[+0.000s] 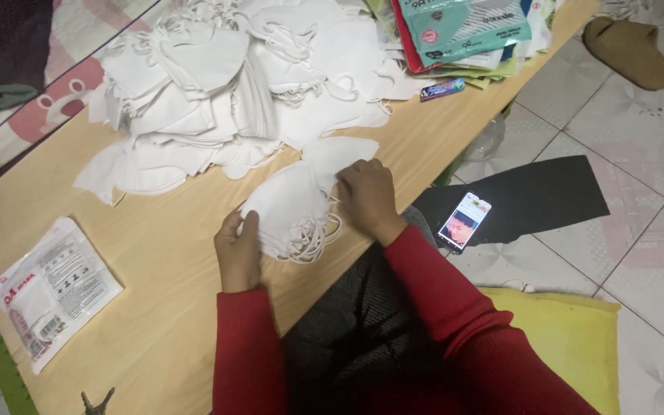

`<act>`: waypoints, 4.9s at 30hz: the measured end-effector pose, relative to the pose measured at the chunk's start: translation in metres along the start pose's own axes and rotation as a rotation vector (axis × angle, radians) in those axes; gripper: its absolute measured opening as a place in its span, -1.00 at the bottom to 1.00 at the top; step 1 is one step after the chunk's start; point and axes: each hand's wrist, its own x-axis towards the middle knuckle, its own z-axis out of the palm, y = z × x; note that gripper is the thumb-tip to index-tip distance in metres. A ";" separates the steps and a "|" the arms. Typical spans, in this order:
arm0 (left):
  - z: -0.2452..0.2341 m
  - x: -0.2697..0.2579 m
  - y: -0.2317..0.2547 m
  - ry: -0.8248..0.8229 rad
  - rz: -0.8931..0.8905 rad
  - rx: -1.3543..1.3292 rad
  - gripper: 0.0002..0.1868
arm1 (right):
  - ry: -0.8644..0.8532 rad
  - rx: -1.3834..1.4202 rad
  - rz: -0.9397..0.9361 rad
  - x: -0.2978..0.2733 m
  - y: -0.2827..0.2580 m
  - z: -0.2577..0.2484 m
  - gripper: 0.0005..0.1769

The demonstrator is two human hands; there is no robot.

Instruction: The person is separating individual white face masks from a large pile and stacking them neatly on a wooden table.

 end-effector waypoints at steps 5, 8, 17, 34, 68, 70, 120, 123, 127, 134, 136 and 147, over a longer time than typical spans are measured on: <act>0.002 0.003 0.002 0.003 -0.015 0.055 -0.83 | 0.089 0.140 0.075 0.000 0.005 0.002 -0.74; 0.002 0.002 0.006 0.011 0.033 0.122 -0.69 | 0.394 0.394 0.063 -0.004 0.005 0.010 -0.82; 0.009 -0.007 0.015 -0.025 0.056 -0.025 -0.59 | 0.358 0.264 -0.490 -0.023 -0.048 0.029 -0.74; 0.002 0.015 -0.016 0.122 0.360 0.209 -0.69 | -0.045 -0.109 -0.029 0.012 0.000 -0.006 -0.71; -0.048 0.049 -0.028 0.307 -0.248 -0.805 -0.62 | 0.205 -0.069 -0.535 -0.031 -0.032 0.060 -0.57; -0.028 0.037 -0.014 0.289 -0.215 -0.701 -0.66 | 0.187 -0.104 -0.503 -0.015 -0.012 0.043 -0.58; 0.014 -0.012 0.014 0.049 0.239 0.197 -0.46 | 0.111 -0.001 -0.039 -0.009 -0.025 0.000 -0.63; 0.012 -0.008 0.001 0.021 0.197 0.183 -0.62 | 0.132 0.029 -0.032 -0.006 -0.019 0.004 -0.72; 0.008 -0.005 -0.009 0.019 0.110 0.156 -0.71 | 0.189 0.058 -0.019 -0.003 -0.015 0.007 -0.79; 0.011 -0.008 0.005 0.032 0.079 0.095 -0.75 | 0.297 0.083 -0.144 -0.020 -0.030 0.003 -0.77; 0.007 0.001 -0.004 0.020 0.063 0.029 -0.77 | 0.366 0.135 -0.256 -0.025 -0.033 0.019 -0.77; -0.002 0.015 -0.036 -0.066 0.000 -0.191 -0.80 | 0.339 0.398 -0.480 -0.044 -0.058 0.050 -0.85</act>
